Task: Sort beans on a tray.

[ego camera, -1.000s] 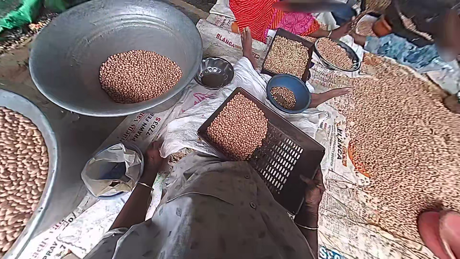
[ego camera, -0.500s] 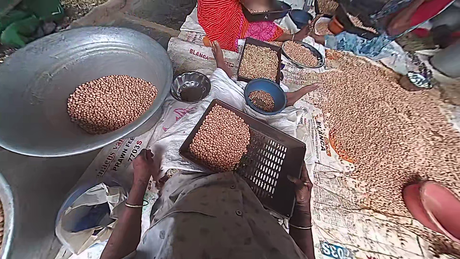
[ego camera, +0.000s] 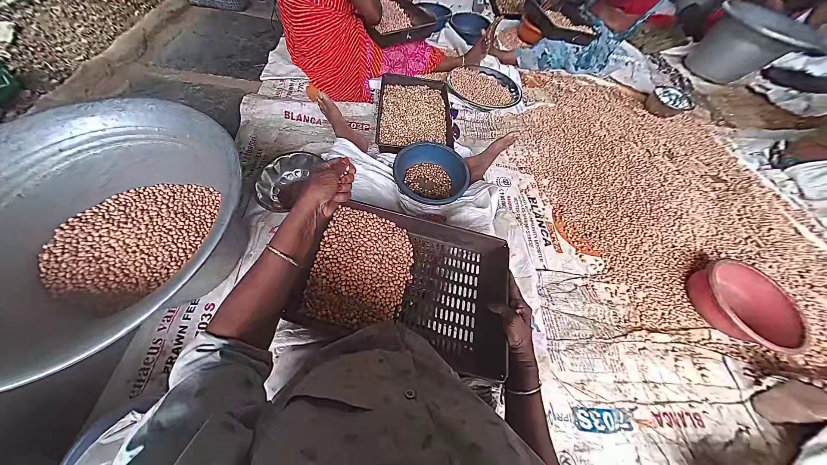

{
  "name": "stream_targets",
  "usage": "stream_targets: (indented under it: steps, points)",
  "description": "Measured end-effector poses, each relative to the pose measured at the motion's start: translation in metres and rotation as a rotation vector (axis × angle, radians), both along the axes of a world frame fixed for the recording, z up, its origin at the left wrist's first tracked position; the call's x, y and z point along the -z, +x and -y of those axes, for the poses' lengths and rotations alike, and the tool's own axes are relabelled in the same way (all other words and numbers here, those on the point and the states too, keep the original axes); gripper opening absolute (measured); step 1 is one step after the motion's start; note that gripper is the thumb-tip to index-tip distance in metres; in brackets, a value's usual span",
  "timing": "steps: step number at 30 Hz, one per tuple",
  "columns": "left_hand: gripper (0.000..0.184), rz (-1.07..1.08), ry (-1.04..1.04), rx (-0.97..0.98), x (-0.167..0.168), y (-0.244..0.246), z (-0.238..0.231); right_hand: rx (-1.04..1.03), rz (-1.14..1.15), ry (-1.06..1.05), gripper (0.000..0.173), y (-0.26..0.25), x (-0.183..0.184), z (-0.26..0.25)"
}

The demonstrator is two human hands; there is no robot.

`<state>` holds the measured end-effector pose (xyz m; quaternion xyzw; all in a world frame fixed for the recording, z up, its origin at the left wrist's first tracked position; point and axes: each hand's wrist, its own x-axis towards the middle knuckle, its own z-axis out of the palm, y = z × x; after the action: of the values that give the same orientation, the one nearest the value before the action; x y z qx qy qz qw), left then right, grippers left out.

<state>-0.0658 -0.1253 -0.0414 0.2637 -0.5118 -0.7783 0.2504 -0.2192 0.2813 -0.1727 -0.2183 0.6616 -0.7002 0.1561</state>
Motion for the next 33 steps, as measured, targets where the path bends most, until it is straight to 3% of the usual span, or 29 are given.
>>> stream_targets:
  steps: [4, 6, 8, 10, 13, 15, 17, 21, 26, 29, 30, 33]
  points:
    - [0.021, 0.306, -0.454, 0.204, 0.040, -0.087, 0.015, -0.004, -0.006, 0.014, 0.084, 0.002, 0.000, -0.002]
    - [0.042, 0.504, -0.702, 0.377, 0.052, -0.096, 0.003, -0.003, 0.000, 0.023, 0.084, 0.000, -0.001, -0.002]
    - [0.065, 0.601, -0.879, 0.421, 0.062, -0.092, -0.011, -0.007, 0.002, 0.018, 0.083, -0.002, 0.001, -0.001]
    - [0.061, 0.536, -0.915, 0.365, 0.068, -0.075, -0.027, -0.002, 0.009, 0.019, 0.083, -0.003, 0.002, -0.001]
    - [0.038, 0.319, -0.870, 0.068, 0.085, -0.055, -0.034, -0.003, 0.000, 0.031, 0.082, -0.004, 0.005, -0.002]
    - [0.034, 0.257, -0.865, -0.052, 0.094, -0.051, -0.029, 0.005, 0.000, 0.038, 0.082, -0.003, 0.004, -0.001]
    - [0.035, 0.315, -0.980, -0.025, 0.089, -0.049, -0.029, 0.010, 0.000, 0.052, 0.082, -0.003, 0.003, 0.000]
    - [0.041, 0.712, -1.307, 0.204, 0.092, -0.040, -0.039, 0.023, -0.021, 0.117, 0.082, -0.002, -0.002, 0.001]
    - [0.035, 0.777, -1.316, 0.226, 0.086, -0.013, -0.039, -0.006, -0.132, 0.370, 0.074, -0.003, -0.012, 0.003]
    - [0.039, 0.652, -1.274, 0.172, 0.097, 0.002, -0.043, 0.025, -0.510, 0.834, 0.066, 0.001, -0.029, 0.016]
    - [0.043, 0.641, -1.226, 0.178, 0.096, 0.006, -0.046, 0.044, -0.646, 0.899, 0.064, 0.004, -0.035, 0.022]
    - [0.040, 0.527, -1.061, 0.057, 0.082, 0.015, -0.064, -0.039, -0.771, 0.666, 0.045, 0.013, -0.065, 0.052]
